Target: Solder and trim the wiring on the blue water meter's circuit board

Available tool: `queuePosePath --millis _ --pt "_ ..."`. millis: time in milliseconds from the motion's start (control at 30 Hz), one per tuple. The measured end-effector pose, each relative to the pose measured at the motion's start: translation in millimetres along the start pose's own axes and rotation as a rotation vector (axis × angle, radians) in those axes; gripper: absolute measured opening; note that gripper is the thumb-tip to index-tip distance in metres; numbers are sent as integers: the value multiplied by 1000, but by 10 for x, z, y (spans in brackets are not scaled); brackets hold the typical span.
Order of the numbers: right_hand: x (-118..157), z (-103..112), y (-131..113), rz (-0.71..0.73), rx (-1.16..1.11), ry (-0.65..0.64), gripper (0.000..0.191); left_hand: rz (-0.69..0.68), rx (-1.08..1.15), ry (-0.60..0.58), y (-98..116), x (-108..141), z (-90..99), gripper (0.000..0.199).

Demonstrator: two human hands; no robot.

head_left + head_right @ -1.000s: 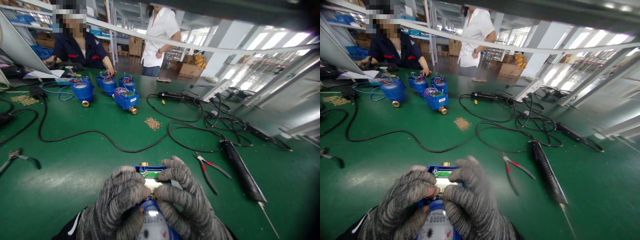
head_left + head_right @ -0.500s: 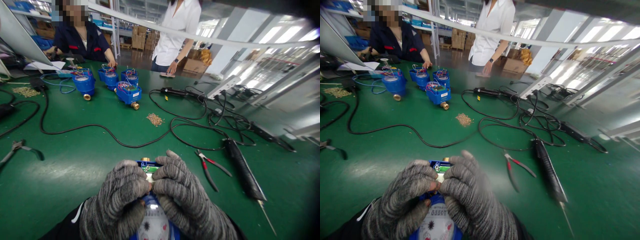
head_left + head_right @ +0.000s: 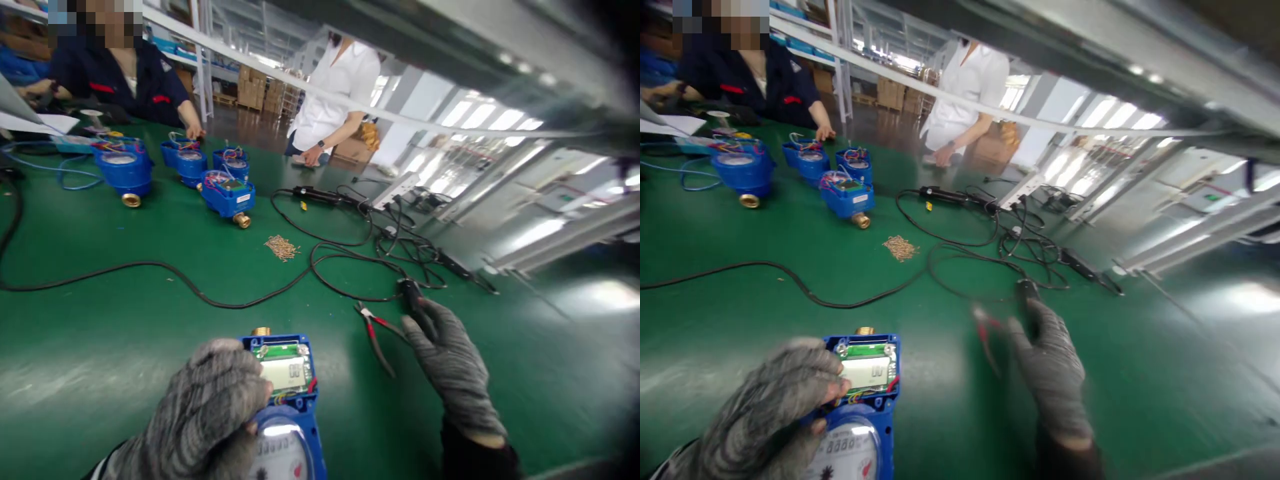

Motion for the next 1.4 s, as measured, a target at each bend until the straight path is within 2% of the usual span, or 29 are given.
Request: queuePosePath --millis 67,133,200,300,400,533,633,700,767,833,933,1033,1100,1167,1267,1400 --pt "-164 122 408 -176 123 24 71 17 -1 34 -62 70 -36 34" --pt "-302 187 719 -302 127 -11 76 8 11 62 -113 104 -64 33" --pt "-399 128 893 -365 30 -120 64 -25 22 85 -138 98 -67 31" --pt "-452 -48 883 -371 -220 -271 37 -130 8 112 -101 52 -33 28" --pt "-461 -133 671 -334 -555 -328 31 -176 -18 126 -64 20 -3 28" --pt "-586 3 202 -214 -1044 -260 40 -114 -12 107 -103 30 -36 31" --pt "-703 151 -319 -108 -1418 -193 46 -162 -6 122 -108 55 -50 31" --pt "-743 215 -756 -46 -1996 -191 42 -191 -8 117 -120 52 -65 30" --pt "-747 229 -1184 42 -2119 -218 35 -218 -8 107 -125 39 -82 27" --pt "-733 148 -1546 74 -2135 -260 30 -237 -13 109 -121 31 -94 25" --pt "-755 -79 -1818 61 -2055 -153 26 -243 -40 134 -126 50 -115 24" --pt "-821 -376 -1866 13 -1959 49 27 -211 -41 116 -161 101 -167 24" --pt "-859 -551 -1849 -5 -1897 192 30 -151 -38 88 -204 145 -199 24" --pt "-887 -694 -1845 -9 -1839 282 31 -84 -45 64 -240 195 -217 25" --pt "-924 -843 -1864 -5 -1771 326 30 -34 -51 35 -249 265 -232 26" --pt "-967 -931 -1867 3 -1712 355 33 -5 -51 7 -261 319 -250 27"
Point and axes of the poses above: each hand's wrist, its own x-axis away from the middle knuckle, its own z-axis out of the back of the hand, y = z × x, the point moved 8 cm from there along -x, towards the middle knuckle, and after that the axes turned 1 degree about -y, right-handed, at the moved point
